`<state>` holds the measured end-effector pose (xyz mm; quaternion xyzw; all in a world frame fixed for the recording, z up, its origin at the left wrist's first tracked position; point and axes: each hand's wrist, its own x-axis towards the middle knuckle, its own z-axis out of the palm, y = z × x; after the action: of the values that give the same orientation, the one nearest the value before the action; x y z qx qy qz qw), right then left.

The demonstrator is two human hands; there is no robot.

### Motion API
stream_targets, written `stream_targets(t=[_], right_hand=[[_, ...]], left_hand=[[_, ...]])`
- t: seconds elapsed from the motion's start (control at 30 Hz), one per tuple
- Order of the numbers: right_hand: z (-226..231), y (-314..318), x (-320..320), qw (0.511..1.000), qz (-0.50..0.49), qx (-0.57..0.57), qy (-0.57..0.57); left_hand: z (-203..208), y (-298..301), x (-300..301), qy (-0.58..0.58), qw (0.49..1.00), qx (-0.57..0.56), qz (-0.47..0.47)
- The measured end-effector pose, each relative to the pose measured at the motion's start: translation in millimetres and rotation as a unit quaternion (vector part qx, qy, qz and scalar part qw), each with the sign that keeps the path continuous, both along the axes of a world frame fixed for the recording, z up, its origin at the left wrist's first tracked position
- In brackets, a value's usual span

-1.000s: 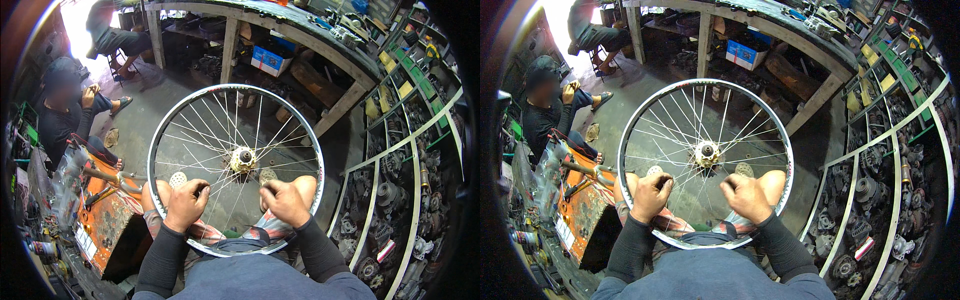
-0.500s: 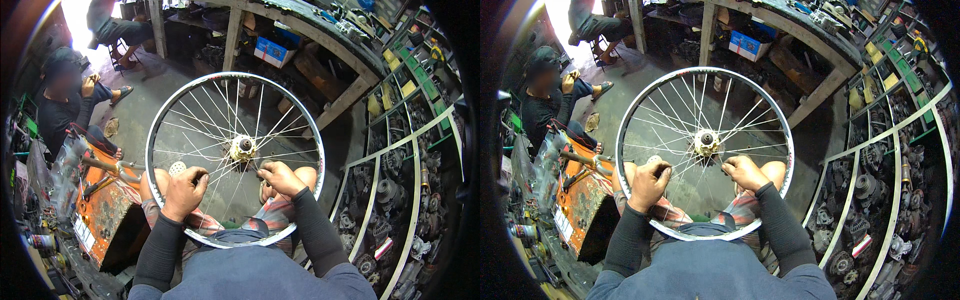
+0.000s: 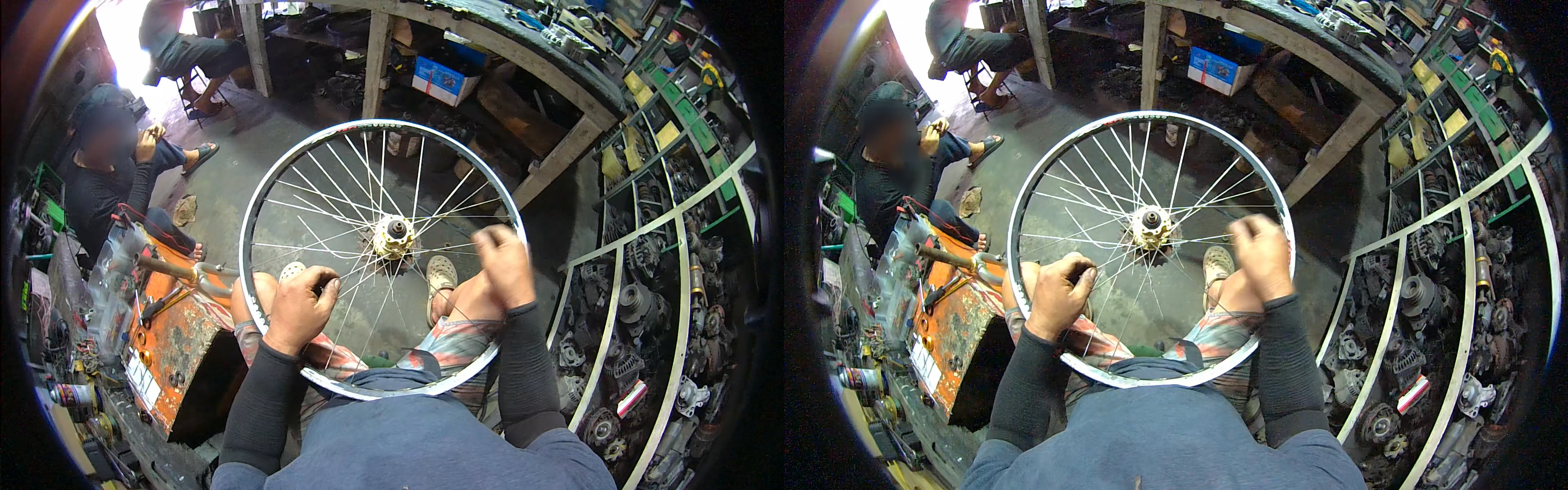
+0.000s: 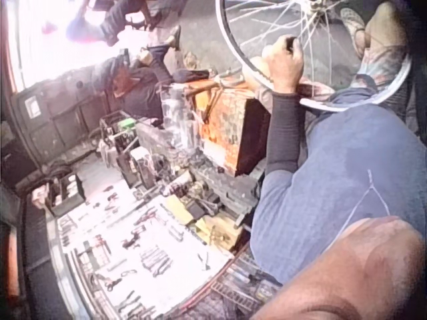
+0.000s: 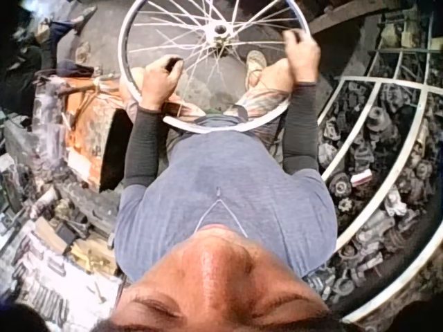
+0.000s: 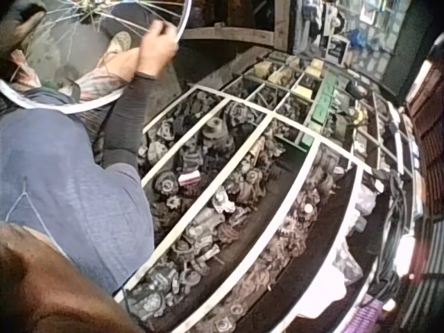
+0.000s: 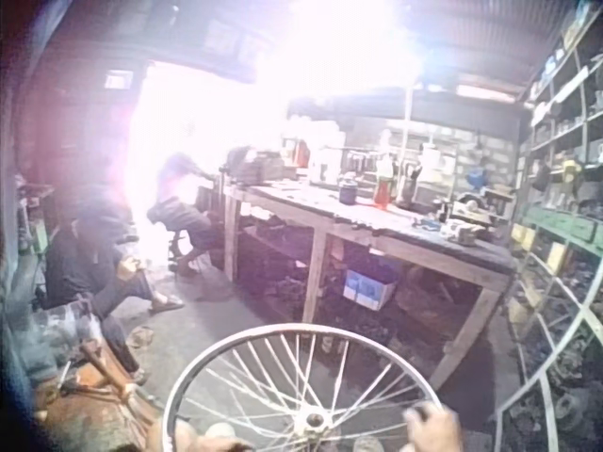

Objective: The person sits on the floor and adjusts the hub and spokes of a bicycle wheel, rotating the wheel to inspect alignment. They then place the wheel aside and handle small hub components on a workbench, using pliers to manipulate parts.

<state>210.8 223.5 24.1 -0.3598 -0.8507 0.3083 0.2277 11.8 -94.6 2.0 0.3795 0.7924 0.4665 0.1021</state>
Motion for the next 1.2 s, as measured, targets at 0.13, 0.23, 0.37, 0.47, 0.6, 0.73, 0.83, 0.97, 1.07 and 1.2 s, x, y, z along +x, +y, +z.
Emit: stream_targets(t=[0.13, 0.23, 0.37, 0.47, 0.6, 0.73, 0.83, 0.97, 1.07, 1.2], right_hand=[[-10.6, 82.9, 19.0, 0.981, -0.127, 0.121, -0.077], [-26.1, 129.7, 20.8, 0.984, -0.036, -0.116, -0.133], [-42.5, 155.3, 26.0, 0.975, 0.031, -0.214, 0.039], [30.9, 137.2, 29.3, 0.912, 0.096, -0.331, 0.223], [151.5, 104.2, 43.8, 0.889, 0.164, -0.274, 0.328], [214.0, 45.7, 35.1, 0.833, 0.218, -0.276, 0.427], [216.4, -14.5, 21.3, 0.844, 0.249, -0.308, 0.361], [162.4, -77.0, -29.9, 0.855, 0.274, -0.330, 0.293], [90.3, -89.9, -61.3, 0.864, 0.248, -0.337, 0.280], [12.2, -99.7, -73.1, 0.881, 0.190, -0.347, 0.260]], left_hand=[[1.7, 0.5, 1.4, 0.005, 1.000, -0.002, 0.006], [-3.2, -1.1, 1.8, 0.020, 1.000, 0.000, 0.020], [-12.5, 4.8, 5.0, 0.069, 0.997, -0.013, 0.039], [12.3, 2.5, -0.7, 0.051, 0.998, 0.000, 0.048], [53.5, 14.4, -10.3, 0.038, 0.998, 0.038, 0.021], [55.7, 40.7, -28.2, 0.042, 0.989, 0.142, -0.007], [38.4, 72.8, -31.8, -0.152, 0.956, 0.234, -0.085], [-2.9, 108.8, -45.5, -0.455, 0.858, 0.229, -0.069], [-84.4, 114.5, -72.9, -0.533, 0.825, 0.180, -0.044], [-143.5, 114.1, -68.4, -0.531, 0.840, 0.103, 0.042]])
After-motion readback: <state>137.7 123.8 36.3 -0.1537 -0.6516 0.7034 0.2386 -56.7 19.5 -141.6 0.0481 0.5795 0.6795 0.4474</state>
